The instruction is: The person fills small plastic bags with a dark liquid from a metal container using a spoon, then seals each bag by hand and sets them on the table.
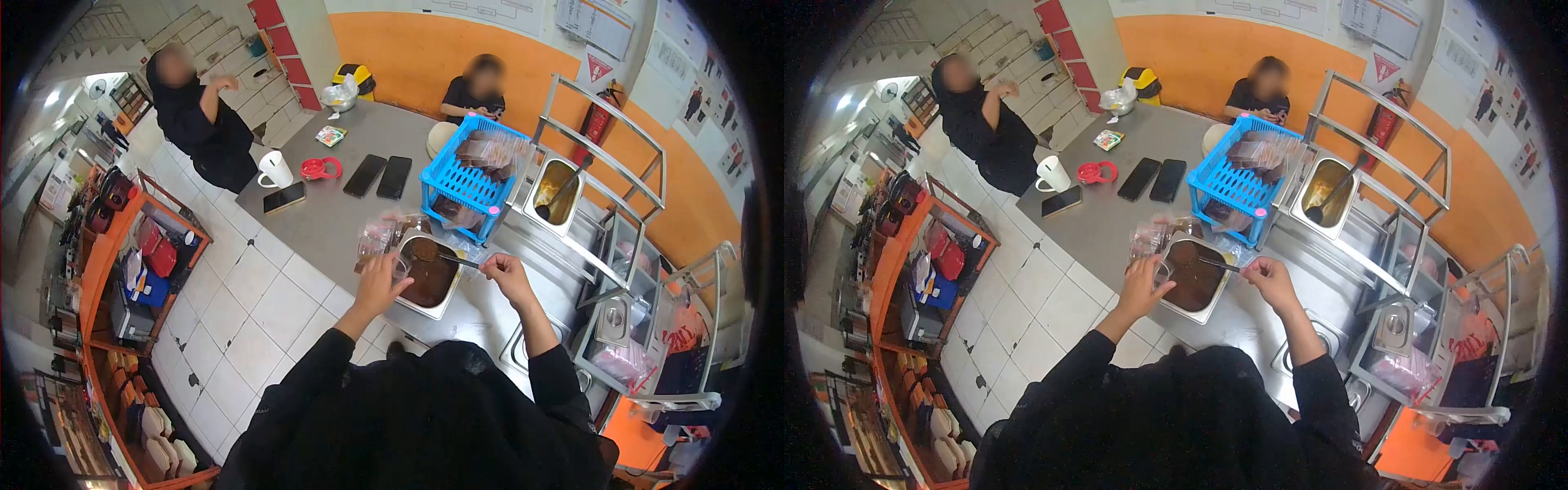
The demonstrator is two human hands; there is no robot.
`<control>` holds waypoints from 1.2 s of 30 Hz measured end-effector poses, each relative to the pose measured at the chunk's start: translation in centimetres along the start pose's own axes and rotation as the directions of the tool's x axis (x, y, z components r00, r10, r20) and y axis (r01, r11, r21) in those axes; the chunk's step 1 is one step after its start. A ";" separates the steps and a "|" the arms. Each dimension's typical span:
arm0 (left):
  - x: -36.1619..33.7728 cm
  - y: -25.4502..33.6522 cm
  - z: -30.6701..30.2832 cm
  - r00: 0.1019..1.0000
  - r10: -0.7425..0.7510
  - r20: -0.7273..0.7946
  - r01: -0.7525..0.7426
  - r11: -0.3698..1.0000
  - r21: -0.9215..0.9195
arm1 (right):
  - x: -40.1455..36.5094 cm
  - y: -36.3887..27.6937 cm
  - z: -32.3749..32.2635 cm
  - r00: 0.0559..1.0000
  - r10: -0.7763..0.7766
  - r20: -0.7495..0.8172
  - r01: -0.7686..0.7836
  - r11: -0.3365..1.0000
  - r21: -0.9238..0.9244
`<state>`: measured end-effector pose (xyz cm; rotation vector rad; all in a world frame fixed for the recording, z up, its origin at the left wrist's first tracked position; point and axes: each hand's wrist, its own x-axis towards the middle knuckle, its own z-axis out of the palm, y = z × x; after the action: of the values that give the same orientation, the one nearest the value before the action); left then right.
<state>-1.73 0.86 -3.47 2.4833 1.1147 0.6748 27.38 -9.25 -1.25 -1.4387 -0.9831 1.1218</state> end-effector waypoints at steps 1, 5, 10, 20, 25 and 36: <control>0.2 0.2 0.1 0.999 -0.024 0.025 0.024 1.000 0.008 | -0.2 -1.0 0.0 1.000 -0.008 -0.007 0.008 1.000 -0.004; 0.8 0.6 0.6 1.000 0.029 -0.008 -0.028 0.999 0.039 | -0.6 -3.6 0.3 0.998 -0.059 -0.033 0.059 0.998 -0.018; 1.3 0.6 1.2 0.998 0.042 -0.039 -0.041 0.999 0.027 | -1.4 -6.2 1.1 0.994 -0.107 -0.035 0.105 0.992 -0.064; 1.9 0.7 1.5 0.991 0.070 -0.117 -0.087 0.984 -0.153 | -2.3 -8.0 2.4 0.934 -0.343 -0.102 0.282 0.881 -0.381; 2.3 1.4 0.6 0.987 0.101 -0.124 -0.130 0.960 -0.249 | -3.5 -10.9 3.2 0.882 -0.461 -0.094 0.320 0.734 -0.599; 3.0 2.5 -0.1 0.971 0.090 -0.221 -0.153 0.946 -0.287 | -4.4 -12.6 3.7 0.689 -0.724 -0.032 0.449 0.461 -0.765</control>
<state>1.46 1.56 -1.31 2.2691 0.8506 1.0737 22.61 -10.74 11.69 -1.5804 -1.5870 -0.1324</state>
